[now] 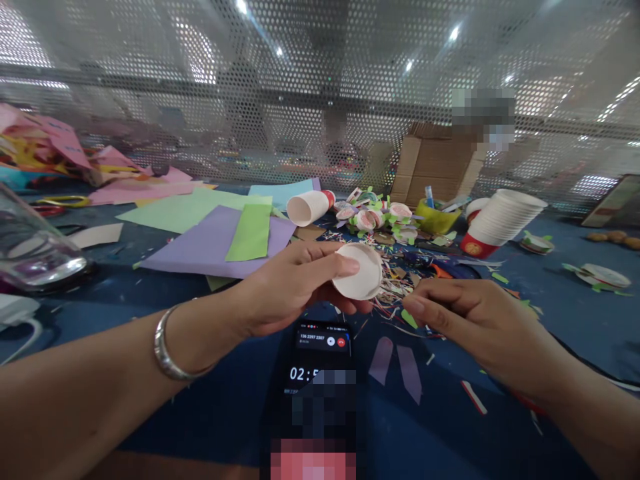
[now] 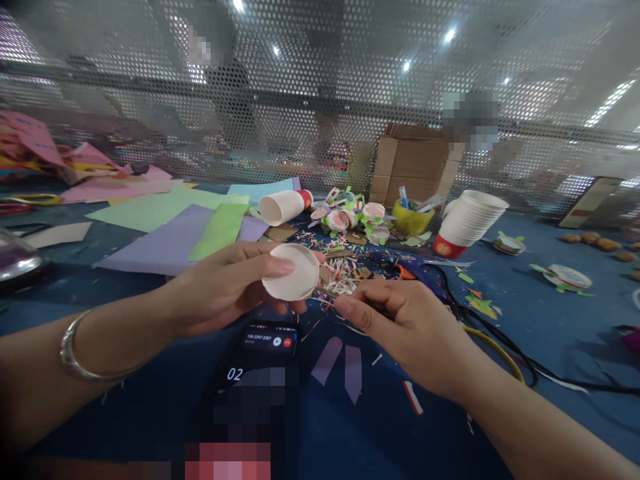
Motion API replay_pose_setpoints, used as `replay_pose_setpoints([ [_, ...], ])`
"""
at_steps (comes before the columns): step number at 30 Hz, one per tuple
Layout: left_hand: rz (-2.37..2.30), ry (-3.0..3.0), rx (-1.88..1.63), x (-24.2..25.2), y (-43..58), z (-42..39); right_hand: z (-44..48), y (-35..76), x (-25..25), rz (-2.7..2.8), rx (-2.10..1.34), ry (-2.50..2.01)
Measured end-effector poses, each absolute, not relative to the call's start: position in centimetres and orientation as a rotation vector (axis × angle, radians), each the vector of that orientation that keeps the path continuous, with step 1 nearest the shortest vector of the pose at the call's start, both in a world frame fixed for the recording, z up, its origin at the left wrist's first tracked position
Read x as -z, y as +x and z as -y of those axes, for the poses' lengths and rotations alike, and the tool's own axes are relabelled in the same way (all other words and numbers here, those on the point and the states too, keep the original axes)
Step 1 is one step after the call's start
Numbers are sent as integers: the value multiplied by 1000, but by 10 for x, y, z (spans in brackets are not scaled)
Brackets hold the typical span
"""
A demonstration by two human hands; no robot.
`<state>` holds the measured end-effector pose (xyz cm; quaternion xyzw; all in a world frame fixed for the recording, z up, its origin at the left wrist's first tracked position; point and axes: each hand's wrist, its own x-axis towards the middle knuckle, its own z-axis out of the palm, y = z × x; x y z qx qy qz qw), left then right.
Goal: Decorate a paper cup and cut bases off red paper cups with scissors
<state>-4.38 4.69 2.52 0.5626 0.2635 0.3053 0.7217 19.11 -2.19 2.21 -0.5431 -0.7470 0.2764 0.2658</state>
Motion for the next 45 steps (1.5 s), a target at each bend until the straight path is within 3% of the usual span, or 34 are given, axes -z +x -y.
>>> replay_pose_setpoints([
  [35, -781, 912, -214, -31, -31, -32, 30, 168, -8, 1919, -527, -1135],
  [45, -600, 1085, -430, -30, -38, -29, 26, 170, -9, 1897, -484, -1185],
])
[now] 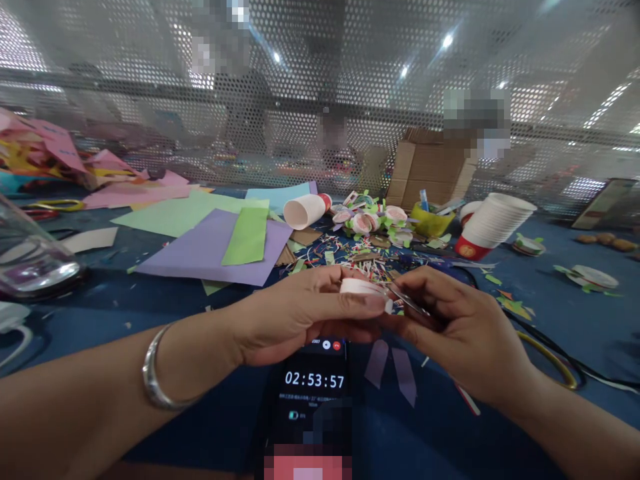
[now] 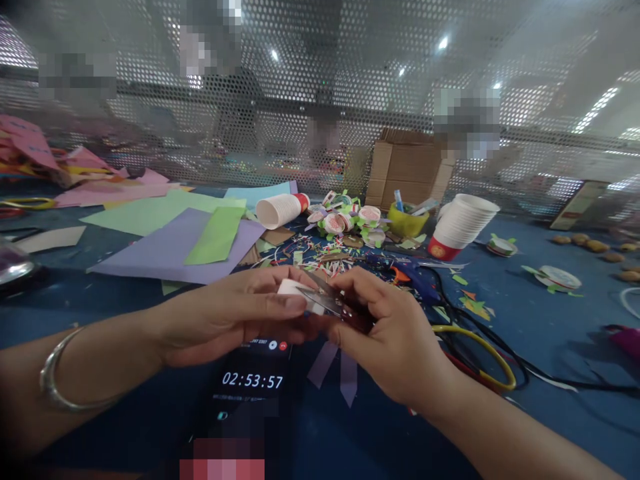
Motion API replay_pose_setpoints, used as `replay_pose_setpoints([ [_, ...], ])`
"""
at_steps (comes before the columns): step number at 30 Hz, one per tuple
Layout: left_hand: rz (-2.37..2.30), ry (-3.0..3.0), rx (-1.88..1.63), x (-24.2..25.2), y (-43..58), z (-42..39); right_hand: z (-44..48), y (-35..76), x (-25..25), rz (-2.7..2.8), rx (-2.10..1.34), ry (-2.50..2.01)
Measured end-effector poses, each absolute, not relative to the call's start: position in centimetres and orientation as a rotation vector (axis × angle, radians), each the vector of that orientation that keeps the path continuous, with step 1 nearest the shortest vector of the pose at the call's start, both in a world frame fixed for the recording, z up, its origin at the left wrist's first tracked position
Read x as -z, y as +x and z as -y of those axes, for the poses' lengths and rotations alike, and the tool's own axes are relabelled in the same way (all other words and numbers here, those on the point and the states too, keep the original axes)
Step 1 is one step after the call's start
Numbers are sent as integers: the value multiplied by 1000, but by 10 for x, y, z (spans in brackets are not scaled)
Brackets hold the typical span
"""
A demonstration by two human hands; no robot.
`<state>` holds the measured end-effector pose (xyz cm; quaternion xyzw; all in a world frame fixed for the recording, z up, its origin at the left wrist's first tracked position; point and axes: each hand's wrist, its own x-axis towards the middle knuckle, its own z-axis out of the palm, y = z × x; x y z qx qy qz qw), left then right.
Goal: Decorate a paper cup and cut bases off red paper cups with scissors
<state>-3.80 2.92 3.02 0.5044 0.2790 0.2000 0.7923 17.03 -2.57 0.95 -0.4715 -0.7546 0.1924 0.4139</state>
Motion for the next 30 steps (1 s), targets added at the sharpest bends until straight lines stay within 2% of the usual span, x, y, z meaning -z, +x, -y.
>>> replay_pose_setpoints([
  [14, -632, 1385, -633, -29, -48, -39, 31, 183, -15, 1952, -345, -1423],
  [30, -669, 1651, -614, -29, -49, -46, 31, 184, -14, 2071, -202, -1335],
])
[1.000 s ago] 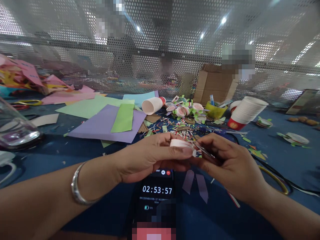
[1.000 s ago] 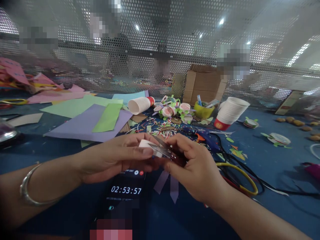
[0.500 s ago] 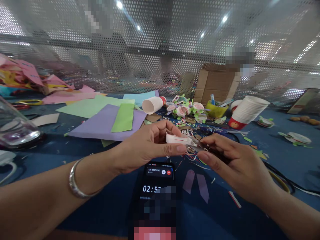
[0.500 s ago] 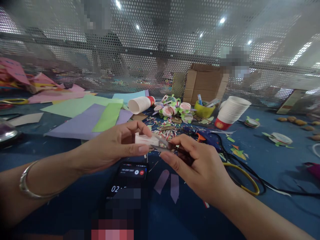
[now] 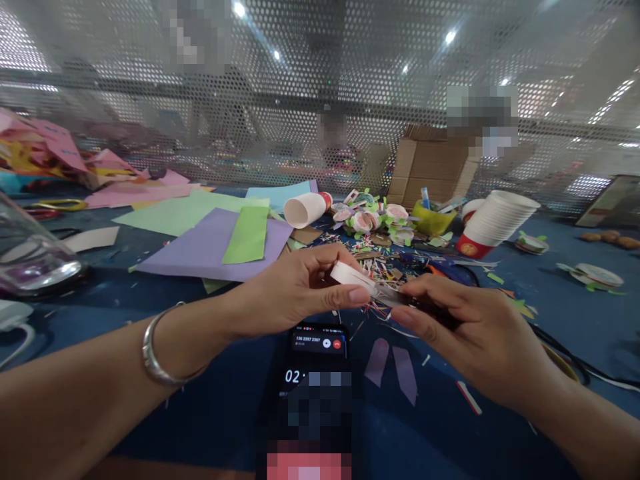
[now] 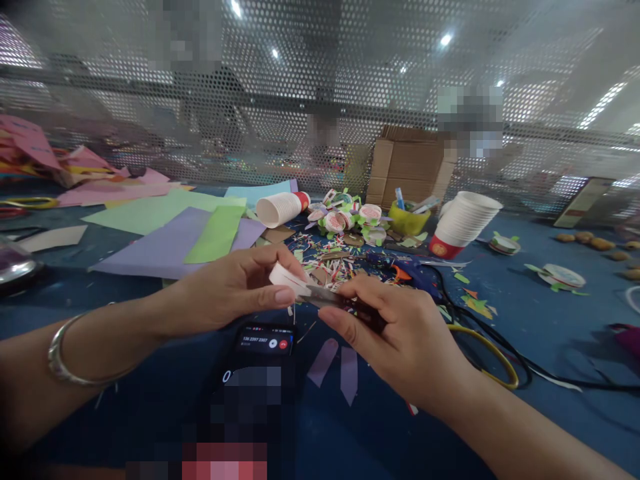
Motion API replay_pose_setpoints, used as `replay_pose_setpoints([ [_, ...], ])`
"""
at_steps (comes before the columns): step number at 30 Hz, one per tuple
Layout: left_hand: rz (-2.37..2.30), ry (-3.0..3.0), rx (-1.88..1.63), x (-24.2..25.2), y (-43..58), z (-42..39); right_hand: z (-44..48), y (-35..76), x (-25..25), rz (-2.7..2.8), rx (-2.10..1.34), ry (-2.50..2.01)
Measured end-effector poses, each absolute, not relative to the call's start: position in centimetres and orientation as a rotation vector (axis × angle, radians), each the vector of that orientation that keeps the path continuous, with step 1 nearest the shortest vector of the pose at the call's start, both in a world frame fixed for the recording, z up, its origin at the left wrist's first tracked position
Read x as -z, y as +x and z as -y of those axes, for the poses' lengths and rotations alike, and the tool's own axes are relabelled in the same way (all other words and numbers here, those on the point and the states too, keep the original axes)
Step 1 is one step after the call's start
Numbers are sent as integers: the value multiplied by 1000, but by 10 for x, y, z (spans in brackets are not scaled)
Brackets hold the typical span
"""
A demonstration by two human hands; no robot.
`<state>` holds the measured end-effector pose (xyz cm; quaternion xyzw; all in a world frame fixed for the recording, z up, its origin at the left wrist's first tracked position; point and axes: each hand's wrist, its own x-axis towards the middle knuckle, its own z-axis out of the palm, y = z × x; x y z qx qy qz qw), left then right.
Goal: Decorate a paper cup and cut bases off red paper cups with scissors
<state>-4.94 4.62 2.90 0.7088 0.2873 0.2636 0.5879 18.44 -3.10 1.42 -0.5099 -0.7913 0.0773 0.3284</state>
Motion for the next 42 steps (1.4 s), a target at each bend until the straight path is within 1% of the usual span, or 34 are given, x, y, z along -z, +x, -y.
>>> replay_pose_setpoints([
  [5, -645, 1510, -575, -28, -50, -44, 30, 184, -17, 2022, -291, -1393],
  [10, -672, 1324, -664, -29, -48, -40, 28, 182, -19, 1939, -370, -1427],
  [16, -685, 1288, -846, -25, -44, -38, 25, 180, -20, 1931, -403, -1425],
  [25, -778, 1214, -887, -25, -41, -37, 24, 178, -20, 1878, -502, -1432],
  [31, -800, 1354, -834, -23, -39, -30, 23, 176, -19, 1766, -651, -1367],
  [35, -824, 1445, -733, -22, -37, -24, 25, 171, -16, 1760, -704, -1353],
  [39, -763, 1547, -673, -20, -38, -24, 25, 167, -14, 1825, -661, -1324],
  [42, -679, 1477, -603, -21, -39, -23, 23, 168, -14, 1818, -608, -1317],
])
